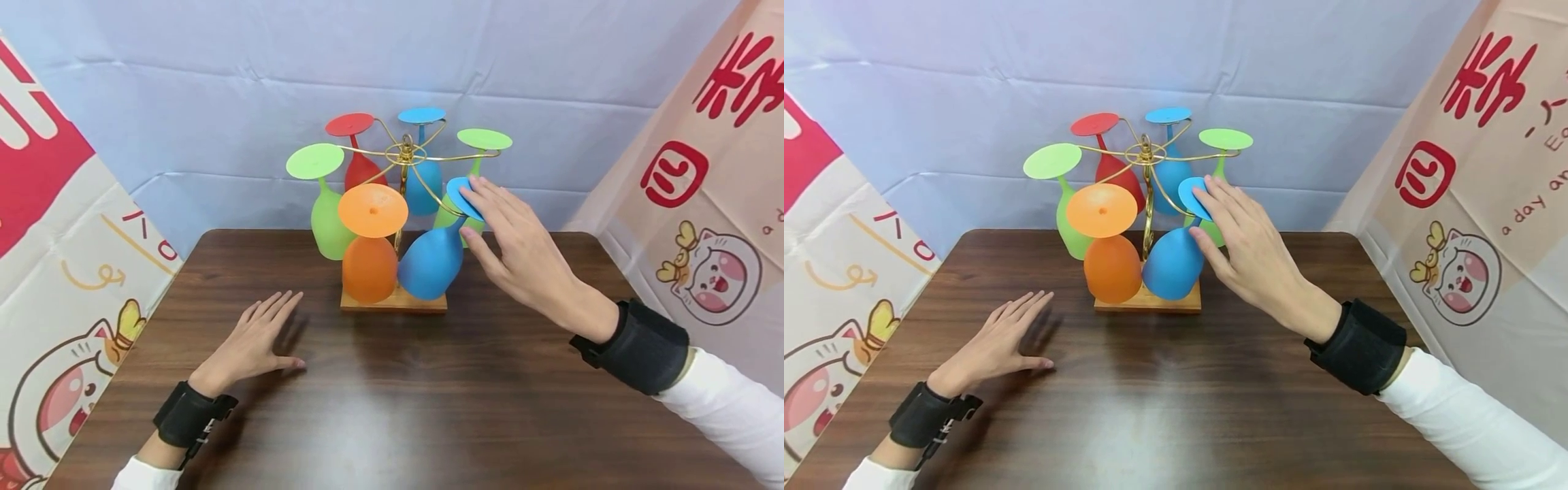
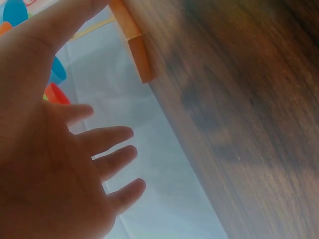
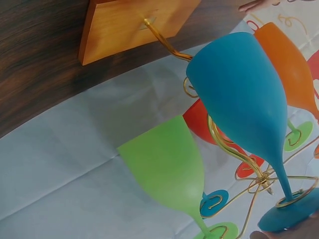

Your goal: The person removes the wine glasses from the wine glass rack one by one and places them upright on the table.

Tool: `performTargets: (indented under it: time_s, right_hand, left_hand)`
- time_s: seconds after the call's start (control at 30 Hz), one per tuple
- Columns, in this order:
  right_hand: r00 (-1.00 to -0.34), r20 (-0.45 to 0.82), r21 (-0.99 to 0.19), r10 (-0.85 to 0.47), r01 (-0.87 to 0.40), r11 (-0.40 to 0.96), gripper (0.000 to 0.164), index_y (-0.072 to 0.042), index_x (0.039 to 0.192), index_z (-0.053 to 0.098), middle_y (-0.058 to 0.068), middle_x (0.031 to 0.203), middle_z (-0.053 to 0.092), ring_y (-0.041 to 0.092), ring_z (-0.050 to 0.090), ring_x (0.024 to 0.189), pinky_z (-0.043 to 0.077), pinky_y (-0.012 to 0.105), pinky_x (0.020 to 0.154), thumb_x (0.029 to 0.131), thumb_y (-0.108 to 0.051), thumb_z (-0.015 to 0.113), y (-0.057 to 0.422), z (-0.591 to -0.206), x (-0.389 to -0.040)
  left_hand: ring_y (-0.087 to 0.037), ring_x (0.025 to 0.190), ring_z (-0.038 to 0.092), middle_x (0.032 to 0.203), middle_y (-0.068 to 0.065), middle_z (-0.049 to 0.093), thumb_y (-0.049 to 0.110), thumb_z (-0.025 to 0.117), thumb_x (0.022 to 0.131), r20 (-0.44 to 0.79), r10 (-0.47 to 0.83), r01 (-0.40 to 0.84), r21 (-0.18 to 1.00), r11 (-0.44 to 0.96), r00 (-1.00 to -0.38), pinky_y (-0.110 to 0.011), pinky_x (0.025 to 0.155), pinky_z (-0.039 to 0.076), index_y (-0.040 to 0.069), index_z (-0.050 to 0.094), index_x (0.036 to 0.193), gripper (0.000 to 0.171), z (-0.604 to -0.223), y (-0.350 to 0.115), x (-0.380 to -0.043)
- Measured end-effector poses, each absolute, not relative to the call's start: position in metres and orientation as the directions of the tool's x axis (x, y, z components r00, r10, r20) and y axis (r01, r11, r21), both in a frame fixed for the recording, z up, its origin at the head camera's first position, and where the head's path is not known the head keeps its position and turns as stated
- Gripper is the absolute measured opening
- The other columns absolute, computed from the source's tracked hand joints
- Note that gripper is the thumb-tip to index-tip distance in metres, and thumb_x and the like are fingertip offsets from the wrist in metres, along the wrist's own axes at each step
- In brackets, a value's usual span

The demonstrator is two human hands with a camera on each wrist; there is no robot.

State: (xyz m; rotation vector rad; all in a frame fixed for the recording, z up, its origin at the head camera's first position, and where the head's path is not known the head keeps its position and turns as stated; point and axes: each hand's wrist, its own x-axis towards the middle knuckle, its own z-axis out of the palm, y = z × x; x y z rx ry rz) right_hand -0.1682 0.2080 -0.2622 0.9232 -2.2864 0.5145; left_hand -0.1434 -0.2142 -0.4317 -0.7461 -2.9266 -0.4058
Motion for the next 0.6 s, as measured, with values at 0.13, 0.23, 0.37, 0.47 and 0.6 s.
performTargets:
  time_s: [0.13, 0.23, 0.37, 0.47, 0.6]
  right_hand:
    - [-0.568, 0.665, -0.126, -0.484, -0.725, 0.677, 0.059, -0.001, 0.151, 0.047, 0.021, 0.156, 0.048, 0.038, 0.042, 0.148, 0.029, 0.05, 0.126, 0.096, -0.008, 0.068, 0.209, -0.262, -0.165]
    - [-0.57, 0.669, -0.122, -0.478, -0.718, 0.685, 0.059, 0.001, 0.151, 0.046, 0.021, 0.156, 0.048, 0.038, 0.042, 0.148, 0.029, 0.049, 0.126, 0.097, -0.008, 0.067, 0.212, -0.262, -0.162]
    - [-0.54, 0.692, -0.091, -0.479, -0.723, 0.684, 0.057, 0.004, 0.151, 0.045, 0.021, 0.155, 0.049, 0.036, 0.044, 0.147, 0.03, 0.05, 0.126, 0.098, -0.007, 0.065, 0.215, -0.262, -0.16]
    - [-0.501, 0.71, -0.062, -0.495, -0.745, 0.665, 0.054, 0.005, 0.15, 0.046, 0.022, 0.154, 0.05, 0.035, 0.045, 0.146, 0.031, 0.051, 0.125, 0.099, -0.004, 0.063, 0.215, -0.262, -0.159]
    - [-0.461, 0.715, -0.035, -0.526, -0.775, 0.631, 0.051, 0.005, 0.149, 0.047, 0.021, 0.153, 0.051, 0.035, 0.047, 0.145, 0.033, 0.051, 0.124, 0.1, -0.001, 0.06, 0.21, -0.262, -0.162]
  left_hand:
    - [-0.044, 0.15, 0.032, 0.163, -0.024, 0.035, 0.054, 0.089, 0.072, 0.155, 0.461, 0.486, 0.231, 0.843, -0.874, -0.069, 0.117, 0.027, 0.008, 0.027, 0.161, 0.118, -0.433, -0.213, -0.145]
    - [-0.044, 0.15, 0.032, 0.162, -0.024, 0.036, 0.052, 0.088, 0.073, 0.158, 0.47, 0.496, 0.238, 0.835, -0.868, -0.069, 0.117, 0.027, 0.007, 0.03, 0.16, 0.114, -0.433, -0.208, -0.147]
    - [-0.045, 0.148, 0.036, 0.16, -0.025, 0.039, 0.046, 0.084, 0.081, 0.165, 0.485, 0.512, 0.252, 0.821, -0.859, -0.07, 0.115, 0.031, 0.007, 0.037, 0.157, 0.097, -0.434, -0.204, -0.148]
    - [-0.046, 0.146, 0.038, 0.159, -0.026, 0.04, 0.04, 0.08, 0.087, 0.159, 0.486, 0.511, 0.259, 0.819, -0.859, -0.07, 0.113, 0.034, 0.007, 0.04, 0.156, 0.086, -0.434, -0.206, -0.145]
    - [-0.048, 0.146, 0.038, 0.159, -0.026, 0.039, 0.038, 0.078, 0.09, 0.142, 0.466, 0.487, 0.267, 0.832, -0.874, -0.071, 0.112, 0.034, 0.008, 0.04, 0.156, 0.082, -0.432, -0.211, -0.138]
